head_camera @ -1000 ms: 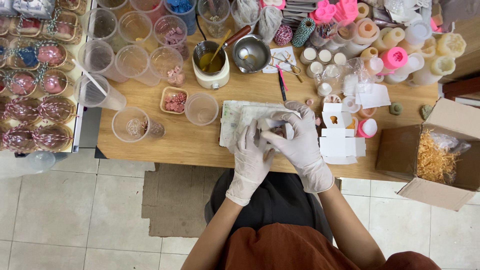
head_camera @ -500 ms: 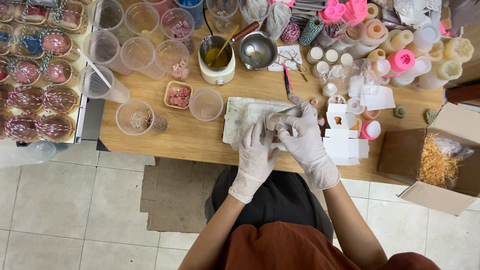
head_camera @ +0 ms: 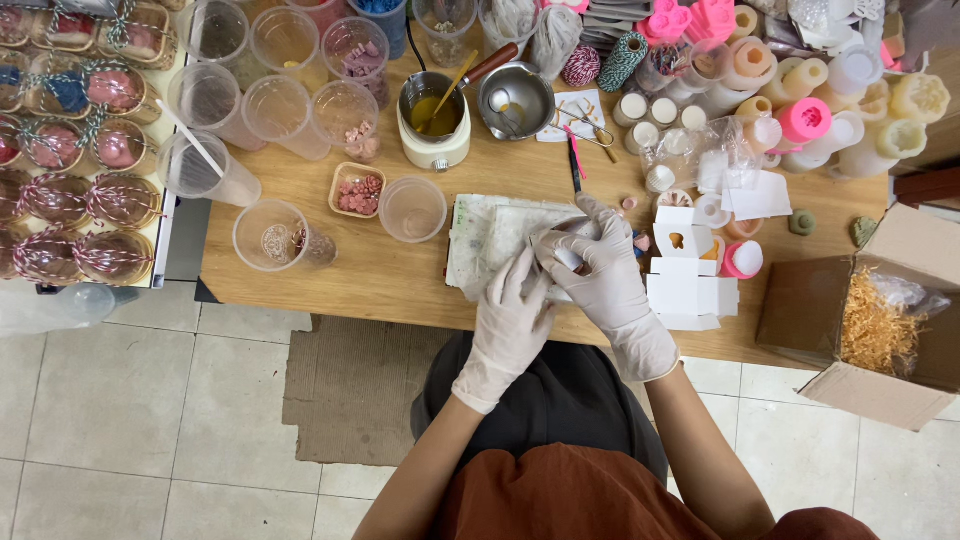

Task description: The person, wearing white gloves, takes handfuls of shredded filler material from a cardboard box and places it into a small white gift box, then adds small pink items and closes the white box.

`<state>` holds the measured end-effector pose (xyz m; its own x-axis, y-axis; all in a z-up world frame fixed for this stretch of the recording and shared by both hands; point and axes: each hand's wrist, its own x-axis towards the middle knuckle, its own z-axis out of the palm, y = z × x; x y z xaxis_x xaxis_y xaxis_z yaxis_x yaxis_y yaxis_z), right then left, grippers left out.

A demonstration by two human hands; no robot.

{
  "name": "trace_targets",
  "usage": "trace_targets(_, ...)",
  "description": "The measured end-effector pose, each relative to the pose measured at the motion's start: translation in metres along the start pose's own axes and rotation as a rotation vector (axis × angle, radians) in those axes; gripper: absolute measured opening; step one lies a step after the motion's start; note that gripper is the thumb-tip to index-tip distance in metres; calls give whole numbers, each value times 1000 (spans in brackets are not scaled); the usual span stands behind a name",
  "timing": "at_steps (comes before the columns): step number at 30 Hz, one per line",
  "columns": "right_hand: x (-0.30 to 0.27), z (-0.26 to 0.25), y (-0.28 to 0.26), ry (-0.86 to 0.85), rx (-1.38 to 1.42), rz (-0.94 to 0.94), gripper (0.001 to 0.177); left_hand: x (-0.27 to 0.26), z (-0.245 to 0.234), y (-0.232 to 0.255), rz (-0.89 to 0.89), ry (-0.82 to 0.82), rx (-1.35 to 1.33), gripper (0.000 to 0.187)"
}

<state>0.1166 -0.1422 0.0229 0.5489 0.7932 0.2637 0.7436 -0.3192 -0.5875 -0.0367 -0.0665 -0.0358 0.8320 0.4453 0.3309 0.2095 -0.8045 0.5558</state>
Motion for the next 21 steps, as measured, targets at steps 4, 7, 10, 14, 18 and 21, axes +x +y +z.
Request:
trace_targets(4, -8, 1, 0, 5, 29, 18, 39, -11, -2, -16, 36, 110, 36, 68)
trace_targets(7, -12, 3, 2, 7, 71, 32, 39, 3, 1, -27, -129, 96, -161, 86)
trace_targets(10, -13, 0, 3, -25, 8, 14, 39, 23, 12, -29, -123, 117, -209, 99)
trace_targets(14, -17, -14, -3, -117, -3, 13, 40, 36, 24, -28, -145, 52, -118, 100)
trace_targets(18, -16, -21, -9, -162, -36, 33, 48, 38, 20, -31, -140, 18, -149, 98)
trace_targets(21, -19, -22, -10, -154, 12, 32, 50, 40, 13, -29, -120, 91, -273, 92)
